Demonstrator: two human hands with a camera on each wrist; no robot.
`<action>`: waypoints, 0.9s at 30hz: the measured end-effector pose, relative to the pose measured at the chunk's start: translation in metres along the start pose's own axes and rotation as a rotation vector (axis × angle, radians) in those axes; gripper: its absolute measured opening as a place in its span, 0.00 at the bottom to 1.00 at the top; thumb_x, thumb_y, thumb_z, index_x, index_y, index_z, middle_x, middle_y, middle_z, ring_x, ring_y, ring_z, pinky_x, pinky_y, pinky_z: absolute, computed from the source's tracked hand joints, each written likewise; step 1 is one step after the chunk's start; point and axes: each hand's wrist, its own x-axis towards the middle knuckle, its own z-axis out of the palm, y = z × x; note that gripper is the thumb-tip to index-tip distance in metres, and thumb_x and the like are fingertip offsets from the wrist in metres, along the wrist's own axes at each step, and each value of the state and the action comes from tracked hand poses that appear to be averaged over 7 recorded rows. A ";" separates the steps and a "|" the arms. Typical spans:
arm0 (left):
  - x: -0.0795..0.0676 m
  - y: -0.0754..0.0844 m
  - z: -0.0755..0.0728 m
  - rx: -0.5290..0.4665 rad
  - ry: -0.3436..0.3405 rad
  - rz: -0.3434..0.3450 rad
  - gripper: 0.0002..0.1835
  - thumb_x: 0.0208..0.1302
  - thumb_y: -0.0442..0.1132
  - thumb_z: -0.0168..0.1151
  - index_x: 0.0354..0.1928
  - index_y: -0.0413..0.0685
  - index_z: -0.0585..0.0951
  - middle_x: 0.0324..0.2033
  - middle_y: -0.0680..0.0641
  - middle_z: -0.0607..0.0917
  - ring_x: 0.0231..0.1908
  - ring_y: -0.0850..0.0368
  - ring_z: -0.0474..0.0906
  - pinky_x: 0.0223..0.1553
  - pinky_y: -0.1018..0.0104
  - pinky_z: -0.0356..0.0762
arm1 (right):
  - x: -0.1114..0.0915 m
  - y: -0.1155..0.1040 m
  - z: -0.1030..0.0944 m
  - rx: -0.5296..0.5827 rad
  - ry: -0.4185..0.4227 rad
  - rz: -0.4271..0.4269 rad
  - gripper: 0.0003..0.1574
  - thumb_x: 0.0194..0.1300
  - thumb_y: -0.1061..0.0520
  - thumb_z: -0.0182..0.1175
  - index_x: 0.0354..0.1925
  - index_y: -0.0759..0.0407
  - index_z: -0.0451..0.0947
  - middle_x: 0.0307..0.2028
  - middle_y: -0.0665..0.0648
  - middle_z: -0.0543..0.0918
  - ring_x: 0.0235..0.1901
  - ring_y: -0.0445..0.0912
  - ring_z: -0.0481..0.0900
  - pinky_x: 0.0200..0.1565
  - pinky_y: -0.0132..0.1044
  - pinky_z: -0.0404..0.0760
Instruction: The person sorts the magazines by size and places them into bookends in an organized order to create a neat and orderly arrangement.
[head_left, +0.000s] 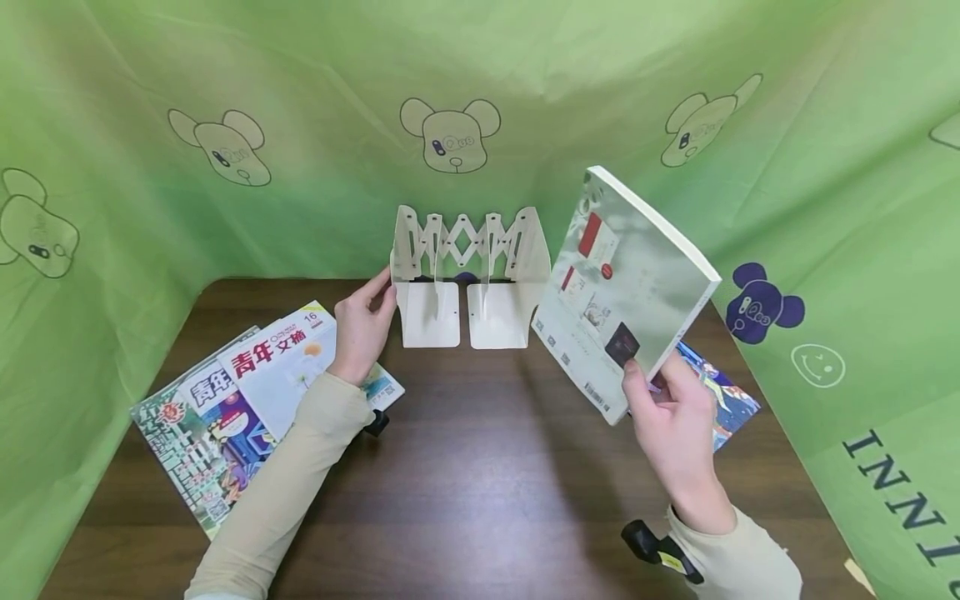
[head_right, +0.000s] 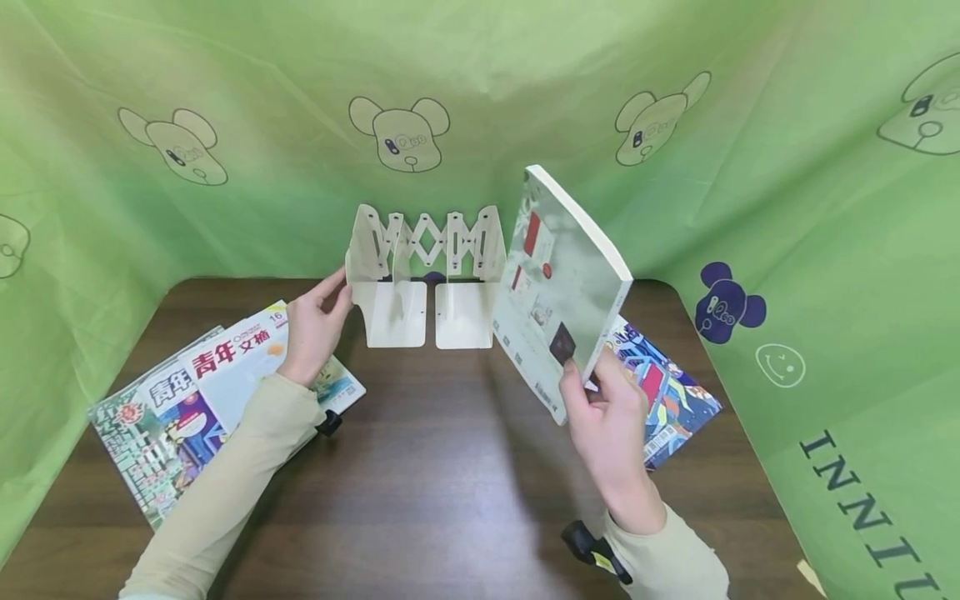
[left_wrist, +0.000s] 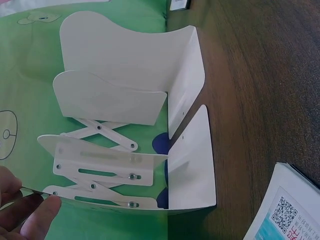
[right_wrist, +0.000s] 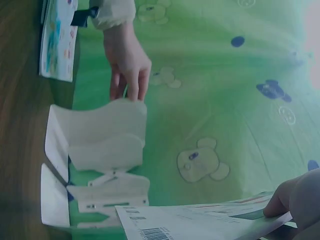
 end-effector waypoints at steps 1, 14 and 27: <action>0.000 0.000 0.000 -0.001 0.000 0.000 0.19 0.76 0.35 0.59 0.66 0.41 0.81 0.58 0.38 0.85 0.47 0.44 0.89 0.44 0.51 0.88 | 0.000 -0.001 0.002 0.006 -0.010 -0.005 0.21 0.67 0.74 0.58 0.56 0.69 0.84 0.49 0.45 0.88 0.42 0.28 0.85 0.40 0.20 0.82; -0.002 -0.002 0.002 -0.015 0.001 0.000 0.19 0.77 0.35 0.59 0.66 0.43 0.81 0.59 0.39 0.84 0.49 0.46 0.88 0.44 0.53 0.87 | 0.004 0.005 0.046 0.016 -0.058 -0.019 0.20 0.67 0.72 0.59 0.55 0.66 0.85 0.53 0.66 0.88 0.46 0.42 0.87 0.40 0.20 0.82; -0.002 -0.004 0.002 -0.030 0.007 0.016 0.19 0.77 0.34 0.59 0.66 0.42 0.81 0.58 0.38 0.85 0.52 0.46 0.87 0.50 0.53 0.87 | 0.019 0.030 0.100 0.003 -0.006 -0.076 0.26 0.66 0.72 0.57 0.60 0.62 0.84 0.56 0.66 0.86 0.52 0.59 0.87 0.45 0.51 0.89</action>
